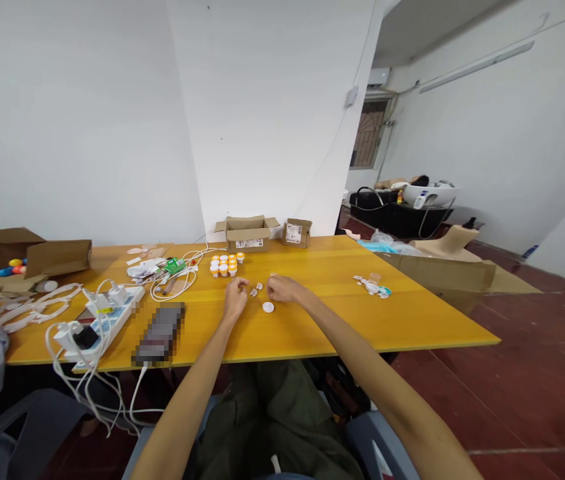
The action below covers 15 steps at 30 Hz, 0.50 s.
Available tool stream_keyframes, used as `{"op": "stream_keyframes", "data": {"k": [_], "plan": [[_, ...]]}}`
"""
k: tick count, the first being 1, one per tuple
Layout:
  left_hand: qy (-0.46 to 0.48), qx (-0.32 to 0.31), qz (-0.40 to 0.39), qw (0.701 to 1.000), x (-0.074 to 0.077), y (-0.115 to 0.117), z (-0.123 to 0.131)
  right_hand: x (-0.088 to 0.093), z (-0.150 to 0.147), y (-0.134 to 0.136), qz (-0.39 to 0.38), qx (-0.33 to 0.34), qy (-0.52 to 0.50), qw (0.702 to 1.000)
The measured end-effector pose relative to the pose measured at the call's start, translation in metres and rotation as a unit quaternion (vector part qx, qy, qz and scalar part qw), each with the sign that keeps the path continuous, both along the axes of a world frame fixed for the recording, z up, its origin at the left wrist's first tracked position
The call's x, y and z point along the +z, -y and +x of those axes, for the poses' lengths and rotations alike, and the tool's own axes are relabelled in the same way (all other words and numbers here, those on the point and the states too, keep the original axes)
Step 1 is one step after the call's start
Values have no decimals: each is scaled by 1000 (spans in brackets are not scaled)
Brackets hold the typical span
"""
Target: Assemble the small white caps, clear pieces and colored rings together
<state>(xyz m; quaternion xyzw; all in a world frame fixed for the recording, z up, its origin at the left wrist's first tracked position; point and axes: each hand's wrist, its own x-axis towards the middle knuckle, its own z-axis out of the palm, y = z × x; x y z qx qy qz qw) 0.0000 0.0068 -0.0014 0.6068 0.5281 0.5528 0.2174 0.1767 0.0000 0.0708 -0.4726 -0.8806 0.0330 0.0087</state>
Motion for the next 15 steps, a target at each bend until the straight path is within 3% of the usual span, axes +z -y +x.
{"op": "stream_keyframes", "data": {"k": [4,8,15], "plan": [[-18,-12,0,1000,3,4,2,-4,11,2,-5,-8,-40,999],[-67,-42,11,997,6,10,6,-16,25,1,45,-1,-131,990],[-244,-138,12,960,4,23,10,-50,45,2,108,-21,-250,962]]}}
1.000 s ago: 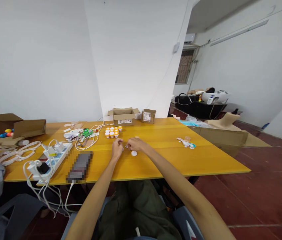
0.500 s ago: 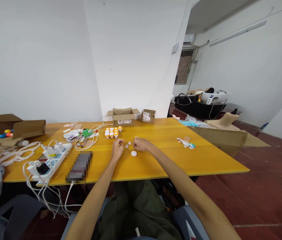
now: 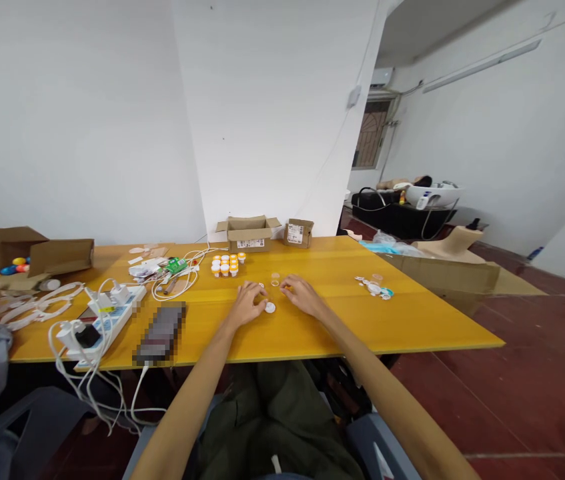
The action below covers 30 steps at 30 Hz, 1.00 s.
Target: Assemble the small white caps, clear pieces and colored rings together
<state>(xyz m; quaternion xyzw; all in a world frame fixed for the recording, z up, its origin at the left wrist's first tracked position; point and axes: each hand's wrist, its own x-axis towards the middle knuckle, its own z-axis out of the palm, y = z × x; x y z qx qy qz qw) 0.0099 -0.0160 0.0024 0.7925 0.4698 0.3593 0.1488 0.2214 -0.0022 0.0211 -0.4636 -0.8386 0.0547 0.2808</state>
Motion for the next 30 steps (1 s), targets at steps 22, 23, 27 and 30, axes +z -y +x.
{"op": "stream_keyframes", "data": {"k": [22,23,27,30], "plan": [[-58,-77,4,995,1,5,-2,-11,1,19,-23,-57,41,997],[-61,-81,2,995,2,6,-2,-12,1,19,-22,-57,40,997],[-78,-90,-2,993,6,8,-2,-19,2,15,0,-52,25,998],[-91,-90,-5,992,6,8,-2,-27,5,10,23,-38,-5,999]]}}
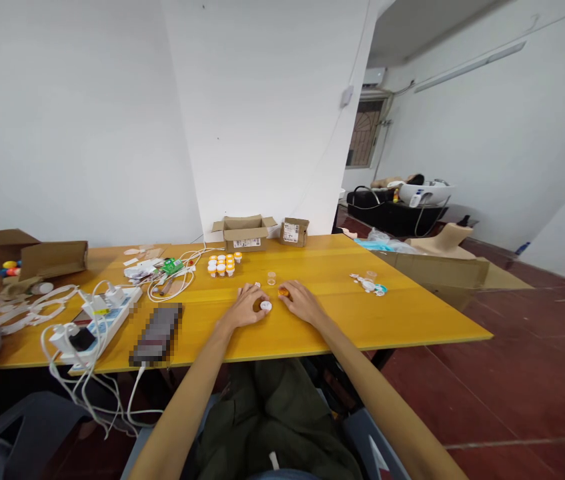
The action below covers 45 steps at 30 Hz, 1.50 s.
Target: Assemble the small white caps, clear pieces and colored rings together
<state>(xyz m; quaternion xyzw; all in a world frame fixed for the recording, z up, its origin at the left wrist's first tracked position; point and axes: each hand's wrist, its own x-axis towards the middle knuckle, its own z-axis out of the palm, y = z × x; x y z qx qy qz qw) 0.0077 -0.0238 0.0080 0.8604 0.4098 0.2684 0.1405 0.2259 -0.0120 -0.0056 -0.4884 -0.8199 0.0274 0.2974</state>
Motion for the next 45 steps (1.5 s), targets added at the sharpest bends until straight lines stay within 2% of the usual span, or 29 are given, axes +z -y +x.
{"op": "stream_keyframes", "data": {"k": [7,14,23,32,39,45], "plan": [[-26,20,-16,999,3,2,2,-13,3,-11,15,36,-130,991],[-31,19,-15,999,5,3,2,-15,6,-19,-6,89,-225,970],[-32,10,-13,999,3,2,1,-17,4,-22,-69,60,-320,943],[-21,7,-6,1000,3,2,1,-12,3,-16,-57,69,-288,954],[-17,18,-15,1000,3,3,2,-13,4,-17,-57,19,-267,962],[-12,31,-10,999,5,4,2,-17,6,-17,-21,-18,-183,983]]}}
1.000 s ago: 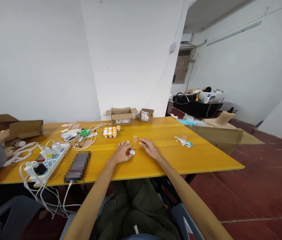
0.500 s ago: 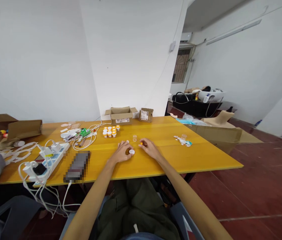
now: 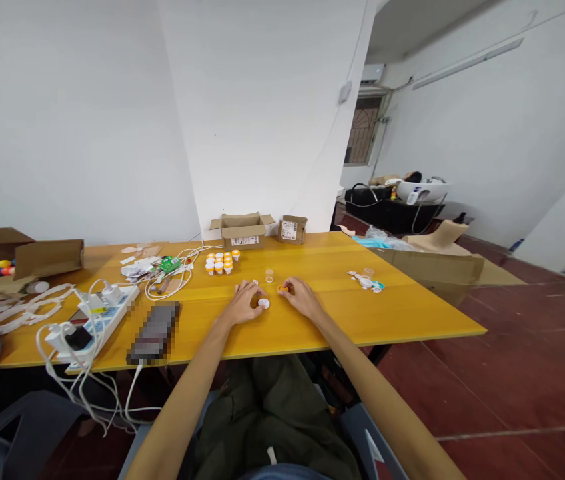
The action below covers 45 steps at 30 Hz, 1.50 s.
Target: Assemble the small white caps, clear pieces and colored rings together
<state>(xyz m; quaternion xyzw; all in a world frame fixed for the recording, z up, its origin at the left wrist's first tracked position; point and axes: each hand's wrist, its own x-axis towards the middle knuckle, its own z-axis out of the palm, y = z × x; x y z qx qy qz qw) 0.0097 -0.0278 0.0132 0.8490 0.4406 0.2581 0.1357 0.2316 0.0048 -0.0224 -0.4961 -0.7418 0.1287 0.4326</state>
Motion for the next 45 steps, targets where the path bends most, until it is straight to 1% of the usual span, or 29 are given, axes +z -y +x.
{"op": "stream_keyframes", "data": {"k": [4,7,9,17,23,29,33,37,39,42,45], "plan": [[9,10,3,1000,1,0,-1,-1,0,3,69,-1,73,995],[18,17,1,1000,1,0,-1,1,-3,6,138,21,128,982],[20,20,-1,1000,2,0,-2,2,-7,8,165,43,164,972],[1,18,3,1000,1,0,0,15,-22,8,194,99,271,938],[3,14,-6,1000,2,2,2,15,-23,3,210,110,313,920],[-10,8,-8,1000,1,1,2,12,-26,-2,214,119,322,914],[-15,5,-6,1000,1,0,2,12,-26,-2,208,120,287,928],[-22,6,-10,1000,2,0,2,15,-24,7,194,124,204,951],[-19,5,-11,1000,3,1,2,17,-23,15,186,136,170,958],[-8,1,-5,1000,3,1,2,20,-23,25,171,155,148,962],[0,1,0,1000,0,0,1,20,-24,29,160,161,144,963]]}}
